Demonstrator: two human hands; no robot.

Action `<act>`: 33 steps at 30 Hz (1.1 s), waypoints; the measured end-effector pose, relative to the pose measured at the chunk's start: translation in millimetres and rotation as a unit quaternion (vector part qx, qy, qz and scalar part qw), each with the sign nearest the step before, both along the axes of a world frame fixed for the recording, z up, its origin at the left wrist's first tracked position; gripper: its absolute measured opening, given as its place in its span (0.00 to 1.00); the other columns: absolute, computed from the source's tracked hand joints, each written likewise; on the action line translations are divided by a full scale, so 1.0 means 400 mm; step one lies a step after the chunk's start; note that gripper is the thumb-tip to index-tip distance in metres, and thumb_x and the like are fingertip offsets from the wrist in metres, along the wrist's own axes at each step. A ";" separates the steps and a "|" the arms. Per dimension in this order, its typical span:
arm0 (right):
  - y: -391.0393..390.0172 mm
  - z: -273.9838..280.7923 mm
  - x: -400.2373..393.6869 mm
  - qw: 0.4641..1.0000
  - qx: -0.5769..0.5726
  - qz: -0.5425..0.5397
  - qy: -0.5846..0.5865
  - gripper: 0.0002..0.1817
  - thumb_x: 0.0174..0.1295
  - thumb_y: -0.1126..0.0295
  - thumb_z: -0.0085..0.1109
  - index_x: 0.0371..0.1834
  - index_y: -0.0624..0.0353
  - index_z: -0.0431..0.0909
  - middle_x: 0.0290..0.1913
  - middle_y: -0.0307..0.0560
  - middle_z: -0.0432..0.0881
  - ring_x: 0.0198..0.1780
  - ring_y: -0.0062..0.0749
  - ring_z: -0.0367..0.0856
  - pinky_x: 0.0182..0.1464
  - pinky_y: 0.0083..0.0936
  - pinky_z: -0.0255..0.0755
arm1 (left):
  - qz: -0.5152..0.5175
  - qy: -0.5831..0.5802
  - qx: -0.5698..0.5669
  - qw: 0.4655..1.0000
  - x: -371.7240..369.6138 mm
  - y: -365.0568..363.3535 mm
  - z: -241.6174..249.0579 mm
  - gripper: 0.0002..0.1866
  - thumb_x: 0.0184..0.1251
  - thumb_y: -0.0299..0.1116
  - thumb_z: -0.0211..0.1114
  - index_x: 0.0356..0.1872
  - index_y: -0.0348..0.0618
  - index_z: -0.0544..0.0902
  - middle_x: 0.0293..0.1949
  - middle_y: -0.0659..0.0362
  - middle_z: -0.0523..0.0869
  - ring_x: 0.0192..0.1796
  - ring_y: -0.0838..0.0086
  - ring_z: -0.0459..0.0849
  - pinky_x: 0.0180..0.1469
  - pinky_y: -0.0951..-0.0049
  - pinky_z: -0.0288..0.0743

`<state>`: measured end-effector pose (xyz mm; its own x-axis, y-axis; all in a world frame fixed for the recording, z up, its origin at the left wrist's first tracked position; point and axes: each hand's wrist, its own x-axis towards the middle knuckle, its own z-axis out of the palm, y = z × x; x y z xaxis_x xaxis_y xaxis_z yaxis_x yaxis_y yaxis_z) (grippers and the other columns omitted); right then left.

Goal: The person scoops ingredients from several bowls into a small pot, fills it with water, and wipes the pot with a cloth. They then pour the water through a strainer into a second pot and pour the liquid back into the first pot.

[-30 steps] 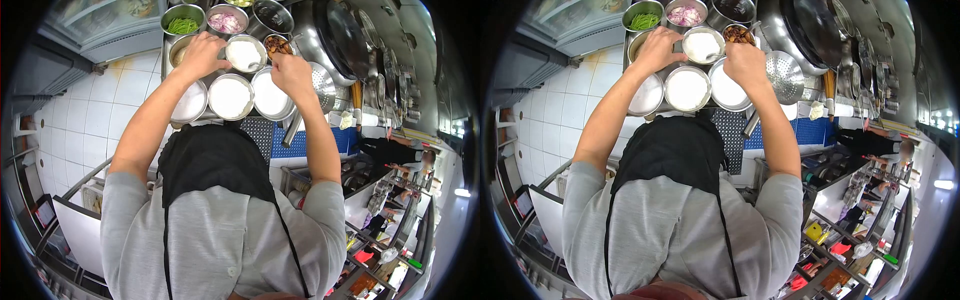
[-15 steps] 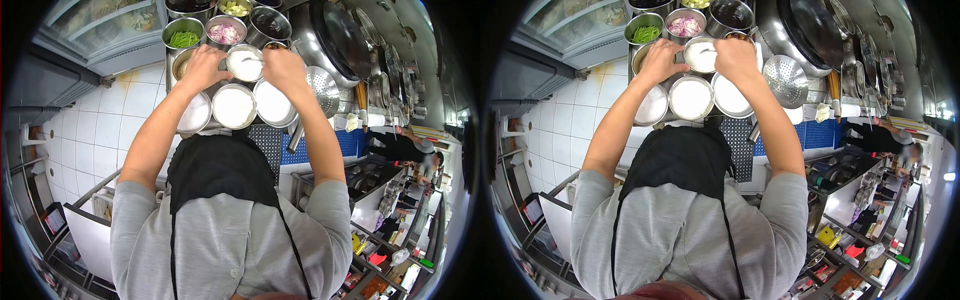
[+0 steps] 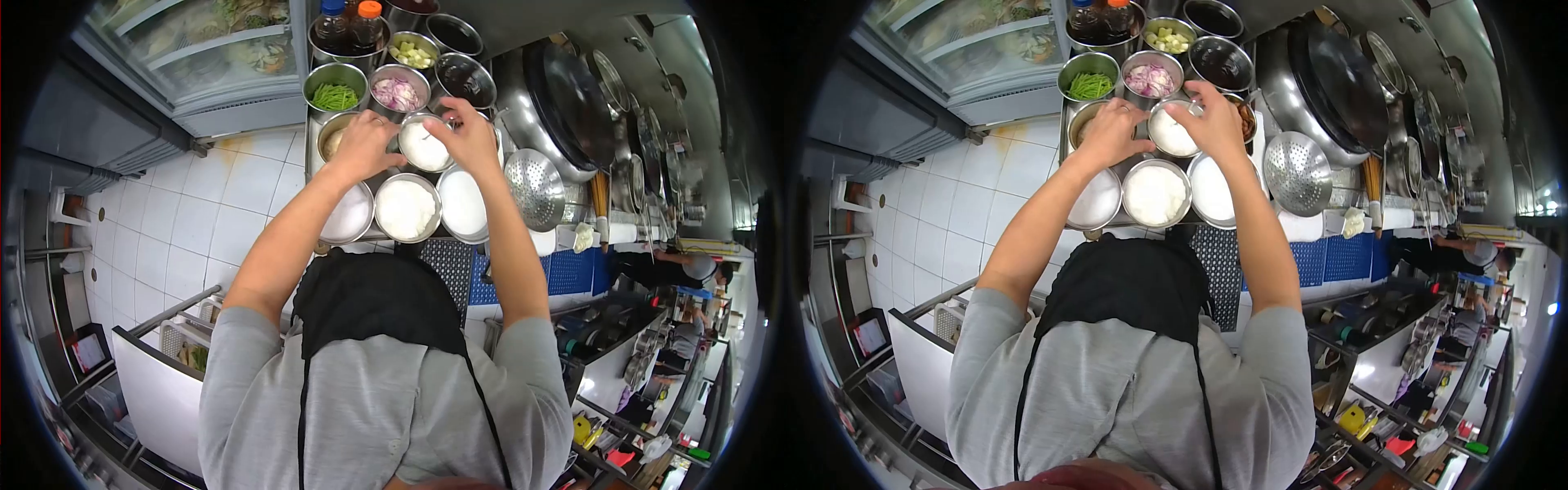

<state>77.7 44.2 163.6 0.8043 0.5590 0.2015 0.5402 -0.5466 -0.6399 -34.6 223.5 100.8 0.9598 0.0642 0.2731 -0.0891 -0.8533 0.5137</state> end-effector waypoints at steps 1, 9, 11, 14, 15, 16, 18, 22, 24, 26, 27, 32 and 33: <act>-0.023 -0.008 -0.021 0.999 0.034 -0.012 0.007 0.28 0.56 0.57 0.74 0.57 0.61 0.81 0.45 0.54 0.87 0.39 0.37 0.87 0.43 0.30 0.79 | -0.002 -0.001 0.000 1.000 0.000 0.000 -0.003 0.32 0.47 0.45 0.81 0.54 0.38 0.86 0.51 0.49 0.87 0.62 0.57 0.77 0.65 0.58 0.70; -0.280 -0.110 -0.252 0.970 0.191 -0.144 0.055 0.15 0.62 0.71 0.69 0.50 0.67 0.83 0.40 0.48 0.87 0.31 0.19 0.81 0.33 0.18 0.74 | -0.018 -0.024 -0.007 1.000 0.007 0.006 -0.016 0.31 0.51 0.46 0.78 0.55 0.38 0.85 0.50 0.50 0.86 0.61 0.57 0.76 0.64 0.56 0.68; -0.348 -0.145 -0.314 0.980 0.114 -0.160 0.028 0.10 0.63 0.74 0.68 0.44 0.66 0.85 0.34 0.46 0.87 0.28 0.17 0.80 0.30 0.17 0.71 | -0.022 -0.038 -0.020 0.999 0.001 0.004 -0.021 0.30 0.54 0.47 0.77 0.55 0.37 0.85 0.50 0.48 0.86 0.61 0.55 0.76 0.65 0.55 0.68; -0.372 -0.110 -0.387 0.982 0.075 -0.172 -0.003 0.06 0.63 0.74 0.67 0.37 0.66 0.86 0.27 0.45 0.85 0.25 0.18 0.78 0.27 0.19 0.70 | -0.025 -0.066 -0.027 0.997 0.004 0.001 -0.036 0.31 0.54 0.48 0.77 0.54 0.35 0.84 0.51 0.47 0.86 0.62 0.53 0.76 0.66 0.55 0.67; -0.394 -0.104 -0.397 0.981 0.059 -0.182 -0.006 0.06 0.63 0.73 0.67 0.36 0.66 0.86 0.26 0.45 0.85 0.25 0.19 0.78 0.27 0.19 0.70 | -0.030 -0.037 -0.042 0.998 0.005 0.000 -0.029 0.32 0.55 0.47 0.76 0.55 0.33 0.83 0.53 0.45 0.86 0.66 0.52 0.74 0.69 0.53 0.66; -0.419 -0.101 -0.401 0.980 0.041 -0.192 -0.008 0.06 0.64 0.73 0.67 0.35 0.66 0.86 0.26 0.45 0.84 0.25 0.20 0.78 0.27 0.20 0.70 | -0.026 -0.026 -0.057 0.998 0.005 -0.001 -0.022 0.32 0.56 0.47 0.75 0.56 0.33 0.83 0.54 0.45 0.85 0.67 0.51 0.74 0.69 0.53 0.66; -0.487 -0.122 -0.388 0.973 0.053 -0.222 -0.018 0.08 0.66 0.72 0.65 0.34 0.67 0.85 0.25 0.44 0.83 0.24 0.19 0.76 0.26 0.20 0.69 | -0.012 -0.002 -0.090 0.996 -0.001 -0.009 -0.007 0.32 0.57 0.47 0.74 0.57 0.32 0.82 0.56 0.45 0.85 0.68 0.50 0.73 0.70 0.53 0.66; -0.603 -0.149 -0.325 0.943 0.154 -0.294 0.011 0.15 0.72 0.66 0.59 0.31 0.66 0.84 0.21 0.38 0.78 0.23 0.15 0.70 0.25 0.20 0.62 | 0.033 -0.149 -0.055 0.987 -0.022 -0.044 0.013 0.26 0.59 0.43 0.73 0.53 0.33 0.85 0.52 0.45 0.87 0.60 0.52 0.81 0.63 0.58 0.73; -0.651 -0.152 -0.294 0.911 0.231 -0.334 0.063 0.18 0.74 0.63 0.57 0.30 0.65 0.84 0.20 0.37 0.77 0.22 0.14 0.68 0.24 0.19 0.59 | 0.043 -0.149 -0.185 0.971 -0.047 -0.067 0.025 0.18 0.61 0.40 0.73 0.42 0.34 0.86 0.43 0.48 0.88 0.48 0.57 0.85 0.52 0.61 0.77; -0.719 -0.235 -0.256 0.886 0.275 -0.370 0.053 0.21 0.75 0.58 0.55 0.28 0.63 0.82 0.19 0.34 0.74 0.20 0.13 0.65 0.22 0.15 0.55 | 0.060 -0.140 -0.271 0.951 -0.081 -0.103 0.051 0.13 0.62 0.38 0.72 0.33 0.35 0.86 0.34 0.52 0.88 0.37 0.63 0.85 0.41 0.65 0.77; -0.751 -0.275 -0.243 0.859 0.314 -0.396 0.078 0.22 0.75 0.57 0.56 0.27 0.62 0.81 0.19 0.34 0.73 0.20 0.12 0.64 0.22 0.14 0.54 | 0.073 -0.131 -0.294 0.944 -0.105 -0.130 0.074 0.13 0.63 0.36 0.72 0.28 0.36 0.85 0.29 0.54 0.86 0.32 0.67 0.84 0.37 0.67 0.75; -0.844 -0.428 -0.220 0.711 0.370 -0.513 0.307 0.23 0.71 0.47 0.59 0.28 0.56 0.78 0.15 0.32 0.68 0.15 0.15 0.61 0.16 0.17 0.52 | 0.041 0.014 -0.475 0.879 -0.213 -0.250 0.073 0.17 0.68 0.34 0.69 0.20 0.37 0.82 0.19 0.60 0.82 0.24 0.79 0.80 0.28 0.74 0.71; -0.858 -0.466 -0.229 0.737 0.327 -0.471 0.358 0.21 0.70 0.49 0.60 0.29 0.55 0.78 0.16 0.33 0.69 0.15 0.16 0.63 0.16 0.17 0.54 | 0.028 0.063 -0.521 0.851 -0.234 -0.273 0.075 0.17 0.69 0.33 0.68 0.19 0.38 0.80 0.19 0.61 0.82 0.24 0.79 0.80 0.28 0.74 0.71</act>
